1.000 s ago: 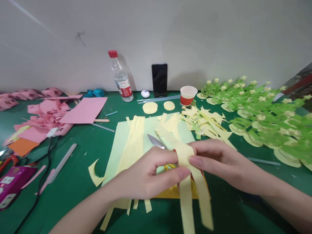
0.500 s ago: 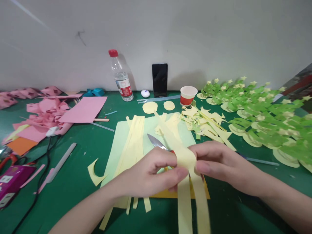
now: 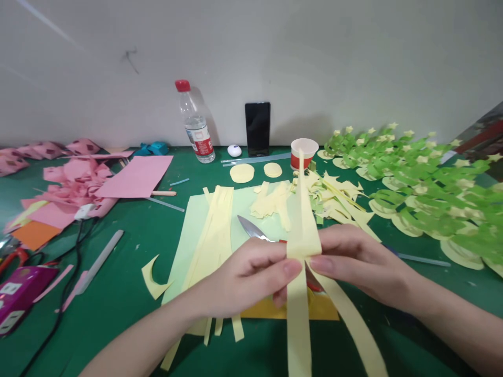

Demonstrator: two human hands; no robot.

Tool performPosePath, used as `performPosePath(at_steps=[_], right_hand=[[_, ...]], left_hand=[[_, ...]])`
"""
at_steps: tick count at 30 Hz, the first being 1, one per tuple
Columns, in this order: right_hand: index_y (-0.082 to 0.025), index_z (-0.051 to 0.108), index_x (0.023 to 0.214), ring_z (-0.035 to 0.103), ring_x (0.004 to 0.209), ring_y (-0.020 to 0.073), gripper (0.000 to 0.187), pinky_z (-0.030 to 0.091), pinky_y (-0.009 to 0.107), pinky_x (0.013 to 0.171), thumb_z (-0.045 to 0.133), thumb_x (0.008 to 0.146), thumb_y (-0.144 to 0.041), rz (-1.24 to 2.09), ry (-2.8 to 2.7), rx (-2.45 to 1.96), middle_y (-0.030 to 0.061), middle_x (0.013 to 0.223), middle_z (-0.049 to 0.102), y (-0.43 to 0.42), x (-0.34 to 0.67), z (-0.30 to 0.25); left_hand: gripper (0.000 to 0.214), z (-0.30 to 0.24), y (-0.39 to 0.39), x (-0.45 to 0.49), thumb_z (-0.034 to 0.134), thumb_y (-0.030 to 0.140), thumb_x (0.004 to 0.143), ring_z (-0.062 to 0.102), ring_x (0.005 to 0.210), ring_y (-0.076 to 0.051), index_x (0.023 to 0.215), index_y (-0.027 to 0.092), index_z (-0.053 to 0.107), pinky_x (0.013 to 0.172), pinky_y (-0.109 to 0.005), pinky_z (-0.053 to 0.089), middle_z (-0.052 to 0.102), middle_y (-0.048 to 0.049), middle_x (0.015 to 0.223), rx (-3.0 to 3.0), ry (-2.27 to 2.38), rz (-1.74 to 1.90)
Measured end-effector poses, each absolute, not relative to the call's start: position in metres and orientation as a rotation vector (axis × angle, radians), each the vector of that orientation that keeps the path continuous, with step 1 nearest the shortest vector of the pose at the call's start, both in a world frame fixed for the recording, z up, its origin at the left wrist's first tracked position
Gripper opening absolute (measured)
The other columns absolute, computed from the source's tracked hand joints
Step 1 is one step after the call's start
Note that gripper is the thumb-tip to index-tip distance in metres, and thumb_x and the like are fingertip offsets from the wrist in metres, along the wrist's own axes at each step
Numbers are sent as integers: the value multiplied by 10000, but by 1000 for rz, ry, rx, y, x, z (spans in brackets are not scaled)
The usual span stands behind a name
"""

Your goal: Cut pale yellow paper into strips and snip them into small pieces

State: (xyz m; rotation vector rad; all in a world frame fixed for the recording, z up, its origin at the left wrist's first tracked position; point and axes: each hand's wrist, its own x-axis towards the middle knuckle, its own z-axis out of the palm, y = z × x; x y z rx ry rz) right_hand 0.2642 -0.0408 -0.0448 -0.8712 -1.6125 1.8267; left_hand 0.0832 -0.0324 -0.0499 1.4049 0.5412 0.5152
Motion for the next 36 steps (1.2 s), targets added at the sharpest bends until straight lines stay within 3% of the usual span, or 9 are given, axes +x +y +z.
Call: performPosePath(at_steps=[7, 11, 14, 20, 24, 30, 36], right_hand=[[-138, 542, 639, 418, 517, 72, 400, 359, 193, 483, 549, 818, -496, 1804, -1597, -898, -4, 570, 493, -41, 263, -45], [-145, 516, 605, 416, 521, 74, 344, 336, 189, 474, 595, 803, -415, 1824, -1587, -913, -12, 551, 469, -42, 263, -43], [-151, 514, 589, 417, 510, 78, 378, 344, 196, 465, 590, 791, -462, 1844, -1613, -949, -10, 550, 463, -42, 263, -43], [-147, 595, 681, 426, 527, 91, 461, 374, 212, 489, 503, 806, -582, 1821, -1733, -925, -3, 566, 472, -40, 265, -41], [-154, 520, 635, 368, 504, 69, 458, 322, 192, 452, 512, 801, -581, 1832, -1702, -898, -25, 562, 418, -38, 265, -39], [-143, 557, 680, 342, 520, 72, 478, 295, 190, 454, 484, 812, -596, 1836, -1781, -913, -29, 561, 377, -36, 265, -36], [-143, 605, 669, 388, 497, 80, 501, 393, 212, 505, 473, 811, -605, 1803, -1829, -884, -19, 528, 445, -36, 266, -37]], left_hand=[[293, -50, -31, 84, 430, 267, 866, 460, 537, -89, 621, 142, 532, 530, -195, 397, 498, 10, 599, 1487, 505, 481], [333, -48, -32, 85, 429, 244, 871, 422, 503, -73, 553, 156, 474, 532, -179, 376, 405, 51, 510, 1461, 559, 568], [326, -48, -34, 85, 427, 213, 871, 397, 491, -62, 552, 157, 463, 533, -166, 365, 382, 62, 496, 1448, 581, 575], [332, -49, -33, 85, 458, 281, 862, 376, 452, -51, 554, 158, 430, 456, -161, 320, 425, 51, 501, 1373, 533, 544], [333, -49, -33, 85, 476, 310, 841, 385, 449, -54, 547, 157, 445, 435, -162, 315, 428, 47, 499, 1379, 550, 477], [286, -48, -33, 85, 434, 273, 852, 449, 473, -60, 591, 162, 477, 482, -158, 370, 475, 44, 512, 1374, 590, 518], [304, -49, -32, 84, 484, 345, 834, 451, 453, -69, 593, 162, 505, 488, -178, 385, 488, 39, 493, 1345, 605, 473]])
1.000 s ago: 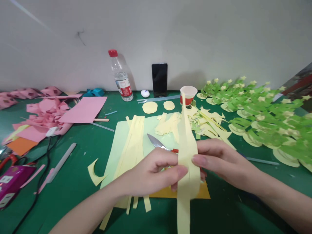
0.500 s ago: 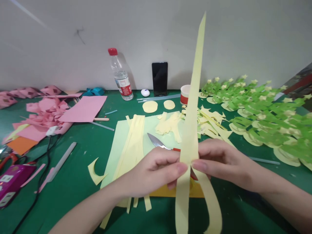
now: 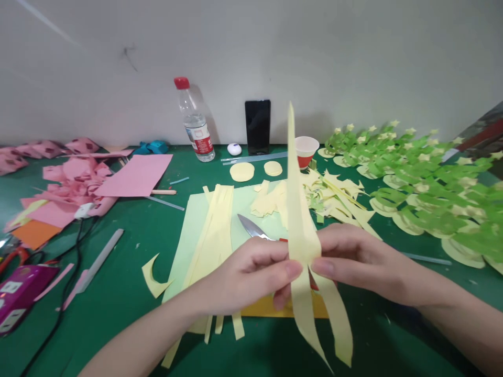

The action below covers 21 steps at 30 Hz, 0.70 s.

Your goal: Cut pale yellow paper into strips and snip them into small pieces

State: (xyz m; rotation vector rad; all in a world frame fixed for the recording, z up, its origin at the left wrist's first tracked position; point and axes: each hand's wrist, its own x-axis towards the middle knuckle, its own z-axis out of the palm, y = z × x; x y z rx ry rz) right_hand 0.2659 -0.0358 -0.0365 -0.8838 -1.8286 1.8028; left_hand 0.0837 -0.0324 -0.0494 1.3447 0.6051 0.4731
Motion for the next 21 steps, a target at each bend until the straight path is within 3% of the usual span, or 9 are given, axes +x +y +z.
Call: performPosePath(at_steps=[5, 10, 16, 21], right_hand=[[-149, 520, 595, 418, 522, 77, 487, 373, 192, 481, 500, 805, -588, 1776, -1762, -918, -10, 560, 462, -36, 264, -37], [-162, 481, 611, 398, 526, 72, 372, 344, 192, 479, 563, 815, -462, 1864, -1705, -899, -31, 566, 394, -38, 264, -37], [-153, 474, 619, 444, 532, 79, 479, 376, 195, 495, 500, 802, -596, 1932, -1717, -837, -10, 559, 468, -37, 266, -42], [-157, 489, 626, 447, 538, 83, 450, 374, 205, 501, 511, 809, -566, 1887, -1710, -888, -12, 572, 475, -36, 266, -43]], left_hand=[[299, -49, -30, 85, 534, 385, 778, 458, 471, -80, 586, 158, 501, 478, -193, 395, 497, 25, 549, 1335, 603, 446], [323, -51, -30, 85, 488, 339, 840, 474, 479, -68, 572, 159, 502, 514, -171, 401, 487, 42, 500, 1286, 520, 534], [314, -52, -32, 83, 516, 388, 839, 466, 440, -51, 636, 151, 548, 501, -166, 401, 505, 40, 533, 1238, 536, 453], [325, -54, -30, 83, 534, 399, 828, 450, 431, -51, 629, 142, 548, 491, -176, 393, 507, 36, 533, 1246, 532, 434]])
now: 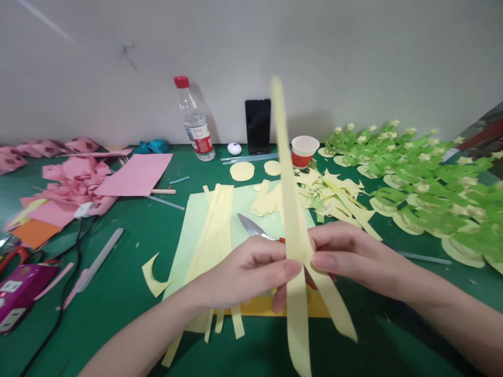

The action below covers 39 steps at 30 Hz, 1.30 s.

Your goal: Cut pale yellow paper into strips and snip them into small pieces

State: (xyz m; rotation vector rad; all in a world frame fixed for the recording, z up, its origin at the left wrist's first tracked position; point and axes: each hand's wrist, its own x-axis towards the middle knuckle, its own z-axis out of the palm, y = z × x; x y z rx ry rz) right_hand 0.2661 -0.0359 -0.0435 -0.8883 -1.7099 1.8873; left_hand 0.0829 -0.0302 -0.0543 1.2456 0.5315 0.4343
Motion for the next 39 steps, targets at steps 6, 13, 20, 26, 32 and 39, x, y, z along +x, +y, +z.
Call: performPosePath(at_steps=[6, 13, 20, 26, 32, 39], right_hand=[[-149, 548, 665, 369, 453, 61, 320, 351, 218, 480, 566, 808, -436, 1931, -1616, -954, -31, 549, 474, -35, 264, -49], [-154, 518, 619, 424, 509, 99, 349, 362, 260, 544, 546, 812, -444, 1986, -1530, -792, -34, 529, 434, -31, 267, -57], [-166, 485, 641, 391, 456, 77, 413, 318, 226, 465, 528, 810, -541, 1914, -1565, -910, -42, 519, 436, -33, 267, -56], [-163, 485, 642, 457, 494, 89, 378, 349, 205, 447, 547, 815, -494, 1946, -1579, -877, -15, 531, 504, -36, 263, -51], [-152, 505, 654, 467, 517, 90, 447, 352, 211, 465, 524, 798, -575, 1917, -1646, -916, -3, 561, 505, -35, 266, -47], [-162, 481, 656, 412, 481, 62, 419, 317, 175, 424, 548, 795, -551, 1867, -1650, -950, -17, 574, 489, -35, 266, -45]], left_hand=[[334, -59, -30, 85, 488, 378, 863, 429, 437, -66, 618, 151, 503, 534, -206, 415, 470, 47, 486, 1196, 537, 553], [334, -59, -27, 84, 548, 417, 803, 433, 430, -64, 610, 146, 522, 449, -191, 373, 483, 39, 530, 1203, 595, 501], [320, -59, -29, 87, 556, 374, 795, 460, 462, -69, 570, 154, 494, 512, -195, 408, 483, 42, 501, 1189, 563, 510], [329, -63, -29, 88, 526, 416, 830, 453, 423, -66, 639, 149, 511, 468, -188, 388, 492, 41, 500, 1173, 567, 599], [412, -62, -30, 84, 558, 474, 802, 434, 401, -52, 558, 146, 501, 456, -170, 381, 485, 47, 464, 1194, 561, 582], [356, -57, -28, 86, 605, 439, 760, 458, 427, -70, 578, 139, 547, 444, -185, 408, 491, 35, 504, 1204, 564, 465]])
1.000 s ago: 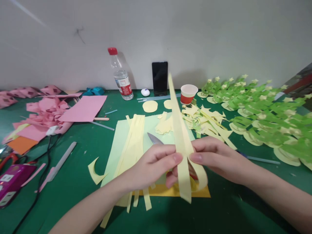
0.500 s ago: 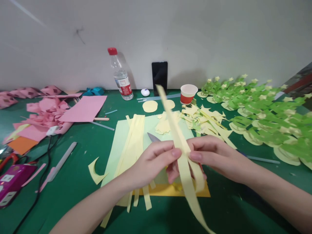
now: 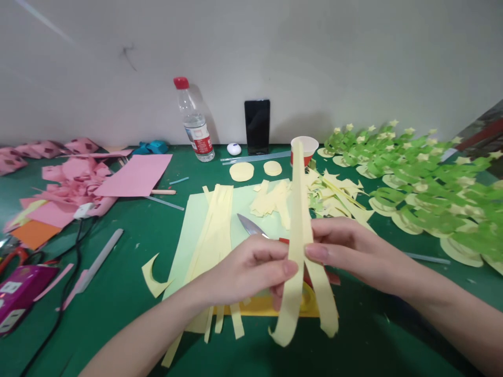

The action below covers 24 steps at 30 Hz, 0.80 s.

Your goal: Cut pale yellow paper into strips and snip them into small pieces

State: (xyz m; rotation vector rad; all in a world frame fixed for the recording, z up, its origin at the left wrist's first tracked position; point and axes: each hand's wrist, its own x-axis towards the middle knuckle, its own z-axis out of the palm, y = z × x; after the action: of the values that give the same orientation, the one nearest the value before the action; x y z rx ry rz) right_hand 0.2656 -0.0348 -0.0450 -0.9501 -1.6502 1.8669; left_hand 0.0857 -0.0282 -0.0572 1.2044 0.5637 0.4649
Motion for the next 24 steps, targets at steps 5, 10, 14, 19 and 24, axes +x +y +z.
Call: performPosePath(at_steps=[5, 10, 14, 19, 24], right_hand=[[-160, 538, 715, 435, 513, 88, 357, 318, 179, 421, 541, 814, -503, 1864, -1672, -1006, -10, 548, 497, -38, 266, -45], [-157, 505, 686, 422, 507, 79, 405, 321, 192, 433, 539, 802, -544, 1888, -1688, -983, -12, 567, 486, -34, 266, -44], [-163, 466, 659, 429, 520, 83, 461, 344, 219, 479, 517, 788, -603, 1921, -1681, -964, -29, 569, 425, -33, 269, -43], [-168, 477, 668, 367, 484, 69, 434, 290, 206, 439, 509, 809, -576, 1887, -1653, -976, -38, 559, 414, -33, 267, -42], [-169, 469, 651, 353, 462, 66, 453, 282, 201, 431, 529, 782, -599, 1916, -1624, -958, -40, 529, 417, -34, 265, -44]], left_hand=[[362, -59, -31, 89, 556, 461, 806, 456, 430, -64, 643, 138, 556, 455, -176, 391, 507, 35, 503, 1186, 578, 588], [375, -61, -32, 86, 576, 460, 801, 462, 446, -56, 609, 141, 538, 474, -159, 393, 501, 43, 491, 1180, 597, 625], [385, -58, -30, 85, 594, 459, 779, 471, 460, -54, 574, 142, 520, 451, -153, 391, 502, 42, 543, 1177, 589, 579], [376, -57, -30, 89, 617, 490, 746, 509, 503, -82, 612, 149, 533, 480, -182, 416, 506, 39, 546, 1169, 559, 486], [393, -62, -30, 90, 589, 529, 767, 451, 432, -67, 669, 152, 539, 479, -190, 387, 497, 51, 477, 1146, 533, 620]])
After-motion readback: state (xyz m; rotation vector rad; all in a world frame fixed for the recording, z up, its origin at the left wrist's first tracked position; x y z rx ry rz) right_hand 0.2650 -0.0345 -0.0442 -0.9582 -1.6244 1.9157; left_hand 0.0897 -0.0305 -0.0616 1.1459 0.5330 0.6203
